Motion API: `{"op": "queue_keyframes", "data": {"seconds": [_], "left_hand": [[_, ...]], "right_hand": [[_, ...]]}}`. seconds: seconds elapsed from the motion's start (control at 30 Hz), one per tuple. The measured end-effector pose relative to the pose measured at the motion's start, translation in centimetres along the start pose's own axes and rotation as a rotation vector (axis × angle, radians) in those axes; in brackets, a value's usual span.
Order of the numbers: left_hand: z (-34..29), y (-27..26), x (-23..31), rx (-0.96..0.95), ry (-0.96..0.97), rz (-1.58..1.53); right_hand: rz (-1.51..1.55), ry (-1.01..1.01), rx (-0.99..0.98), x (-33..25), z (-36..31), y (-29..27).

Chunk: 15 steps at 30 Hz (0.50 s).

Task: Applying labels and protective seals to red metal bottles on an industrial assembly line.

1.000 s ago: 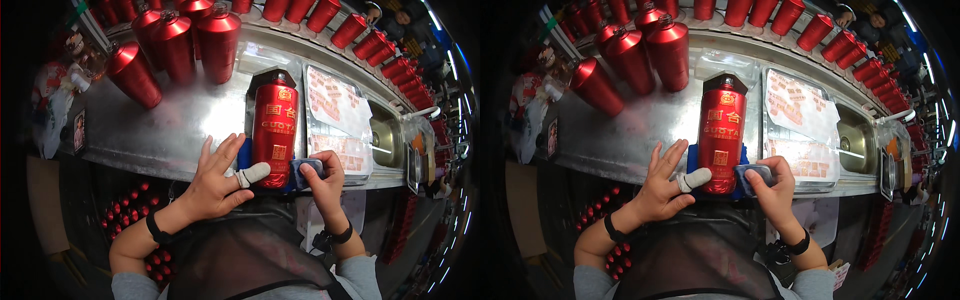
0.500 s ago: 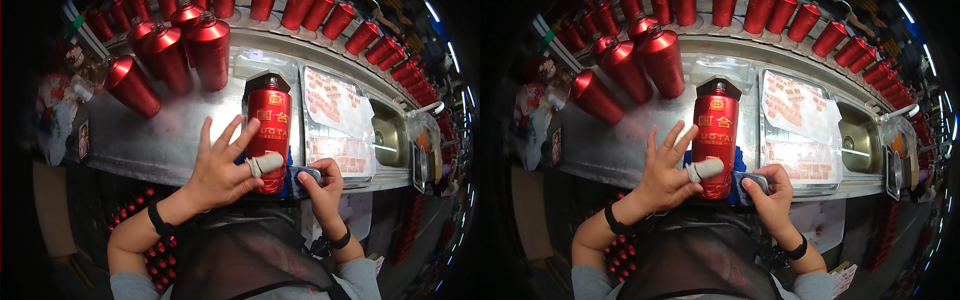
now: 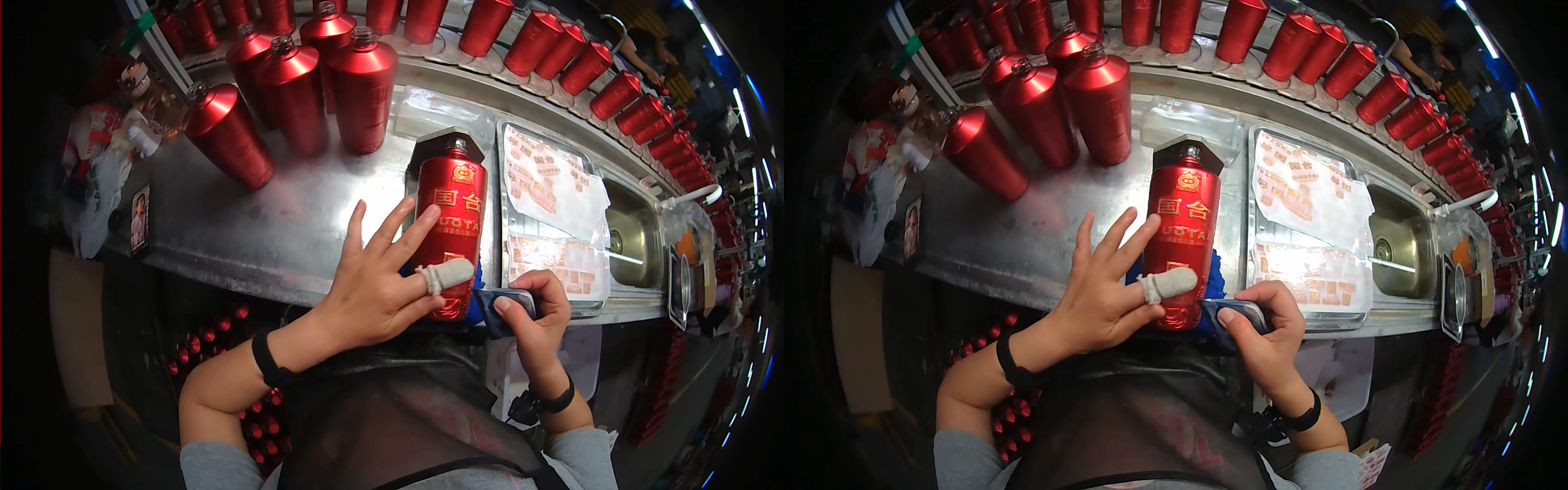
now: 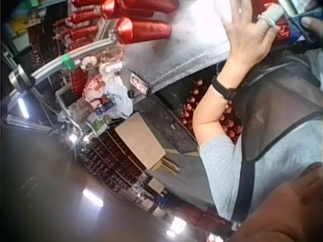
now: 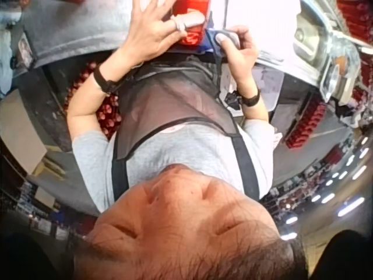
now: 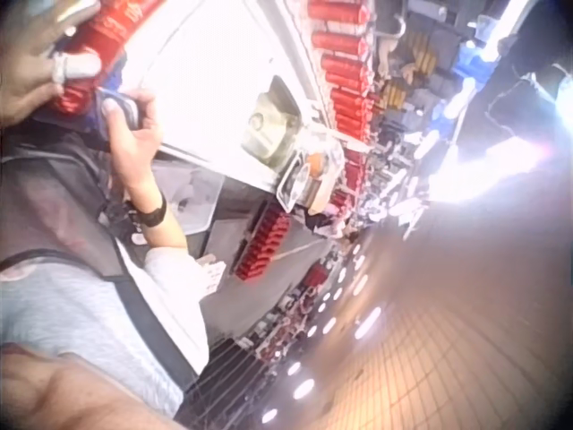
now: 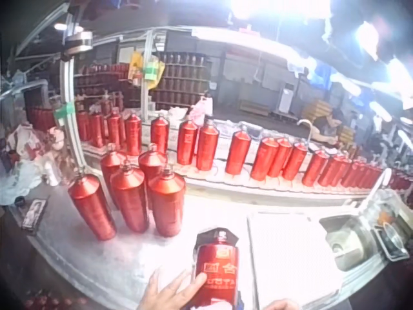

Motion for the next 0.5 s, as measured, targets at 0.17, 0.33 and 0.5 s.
{"op": "queue_keyframes", "data": {"seconds": [0.17,0.33,0.5], "left_hand": [[-2.1,0.1,0.0,-0.067,-0.035,-0.048],[-3.5,0.0,-0.6,-0.077,-0.047,-0.109],[-4.8,0.1,-2.5,-0.020,-0.127,-0.161]], "right_hand": [[-0.064,-0.148,0.048,-1.5,1.4,1.1],[-0.422,-0.600,-0.086,-2.9,3.3,3.0],[-0.597,-0.873,-0.345,-2.8,1.4,2.5]]}}
Point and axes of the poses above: each hand's wrist, its own z-axis towards the middle knuckle, its own y-axis out of the palm, x = y × z, the point moved 2 cm from there along z, towards the middle knuckle, and after that the axes turned 8 degrees about -y, right-handed, at the moved point
